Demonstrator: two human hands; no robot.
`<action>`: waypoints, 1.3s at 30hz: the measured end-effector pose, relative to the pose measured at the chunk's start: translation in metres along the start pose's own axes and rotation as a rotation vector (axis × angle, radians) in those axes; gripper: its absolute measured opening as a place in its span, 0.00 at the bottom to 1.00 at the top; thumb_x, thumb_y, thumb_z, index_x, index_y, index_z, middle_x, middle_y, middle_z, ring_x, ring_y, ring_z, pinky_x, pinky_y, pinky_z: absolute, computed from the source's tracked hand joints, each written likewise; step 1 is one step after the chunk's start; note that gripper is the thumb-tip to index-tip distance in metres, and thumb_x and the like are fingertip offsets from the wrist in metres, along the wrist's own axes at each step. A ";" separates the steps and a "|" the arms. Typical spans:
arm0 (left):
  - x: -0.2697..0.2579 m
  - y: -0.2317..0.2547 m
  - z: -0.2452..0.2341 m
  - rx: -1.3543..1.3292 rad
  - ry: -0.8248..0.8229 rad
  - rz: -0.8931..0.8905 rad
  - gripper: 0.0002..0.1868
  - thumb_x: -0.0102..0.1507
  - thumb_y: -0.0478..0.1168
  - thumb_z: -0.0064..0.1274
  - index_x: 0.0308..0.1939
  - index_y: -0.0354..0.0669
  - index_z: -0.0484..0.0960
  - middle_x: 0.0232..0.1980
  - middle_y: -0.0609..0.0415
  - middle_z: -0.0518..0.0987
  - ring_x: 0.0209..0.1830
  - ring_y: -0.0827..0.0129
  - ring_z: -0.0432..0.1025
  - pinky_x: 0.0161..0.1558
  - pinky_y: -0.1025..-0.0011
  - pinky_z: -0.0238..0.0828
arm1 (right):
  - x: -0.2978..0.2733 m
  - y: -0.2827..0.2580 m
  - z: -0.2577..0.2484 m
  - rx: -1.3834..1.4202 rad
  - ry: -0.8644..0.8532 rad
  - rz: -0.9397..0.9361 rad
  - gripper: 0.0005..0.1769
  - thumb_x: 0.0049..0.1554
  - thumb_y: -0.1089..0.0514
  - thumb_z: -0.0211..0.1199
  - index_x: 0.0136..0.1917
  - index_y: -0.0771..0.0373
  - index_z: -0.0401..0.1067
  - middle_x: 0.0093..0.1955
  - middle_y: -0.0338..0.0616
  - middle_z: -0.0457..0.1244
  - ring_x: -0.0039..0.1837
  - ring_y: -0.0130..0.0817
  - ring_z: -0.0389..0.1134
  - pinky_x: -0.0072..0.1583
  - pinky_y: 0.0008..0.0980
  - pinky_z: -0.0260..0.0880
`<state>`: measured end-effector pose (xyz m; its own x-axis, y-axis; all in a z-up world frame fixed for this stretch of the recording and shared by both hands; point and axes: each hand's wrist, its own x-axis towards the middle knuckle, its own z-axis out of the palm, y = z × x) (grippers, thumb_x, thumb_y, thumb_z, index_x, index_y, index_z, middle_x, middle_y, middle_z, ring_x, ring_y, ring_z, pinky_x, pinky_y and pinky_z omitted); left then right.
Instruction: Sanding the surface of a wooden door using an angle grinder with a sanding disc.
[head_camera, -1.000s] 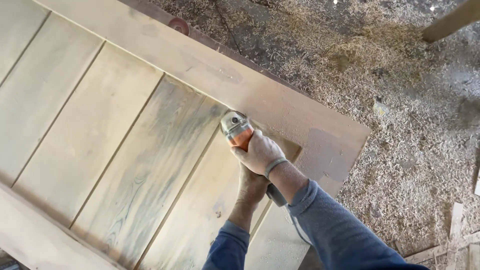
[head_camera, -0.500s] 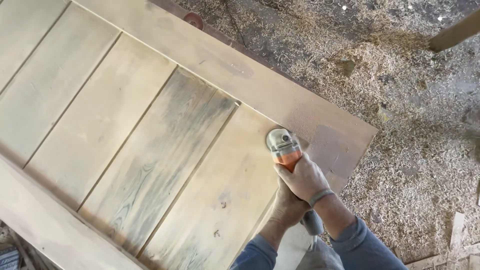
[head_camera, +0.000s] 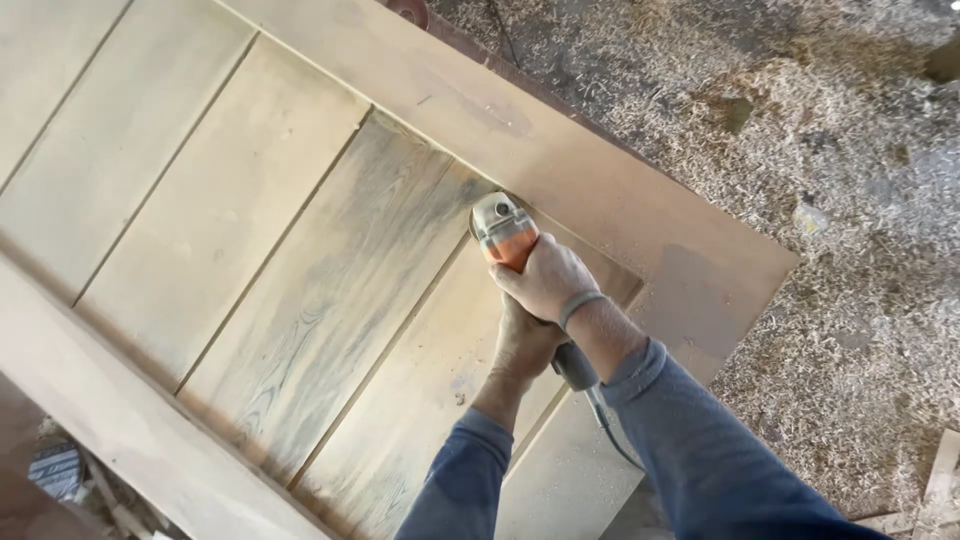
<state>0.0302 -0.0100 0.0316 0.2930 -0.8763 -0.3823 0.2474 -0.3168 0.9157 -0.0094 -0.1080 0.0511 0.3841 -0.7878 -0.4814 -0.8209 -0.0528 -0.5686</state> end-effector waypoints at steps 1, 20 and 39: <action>-0.005 0.011 -0.002 0.017 0.034 -0.078 0.52 0.48 0.37 0.70 0.69 0.44 0.52 0.60 0.46 0.73 0.58 0.62 0.74 0.56 0.61 0.79 | 0.003 -0.002 0.003 0.007 -0.044 -0.019 0.36 0.52 0.36 0.66 0.57 0.70 0.70 0.49 0.58 0.71 0.53 0.51 0.75 0.57 0.44 0.76; -0.144 -0.163 0.001 -0.062 0.373 -0.144 0.33 0.66 0.38 0.49 0.72 0.42 0.52 0.63 0.52 0.69 0.66 0.69 0.68 0.66 0.68 0.72 | -0.121 -0.005 0.085 -0.297 -0.471 -0.263 0.29 0.53 0.43 0.66 0.60 0.63 0.66 0.42 0.44 0.69 0.44 0.39 0.73 0.51 0.40 0.77; -0.076 -0.049 0.082 -0.009 -0.183 -0.027 0.55 0.52 0.39 0.72 0.71 0.43 0.45 0.65 0.46 0.68 0.63 0.61 0.72 0.60 0.62 0.78 | -0.094 0.097 -0.021 -0.078 0.078 0.132 0.38 0.52 0.34 0.65 0.56 0.72 0.69 0.46 0.65 0.71 0.52 0.60 0.75 0.56 0.50 0.76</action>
<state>-0.0803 0.0424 0.0266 0.1132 -0.9193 -0.3768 0.2614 -0.3384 0.9040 -0.1336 -0.0524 0.0552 0.2394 -0.8362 -0.4933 -0.8934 0.0091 -0.4491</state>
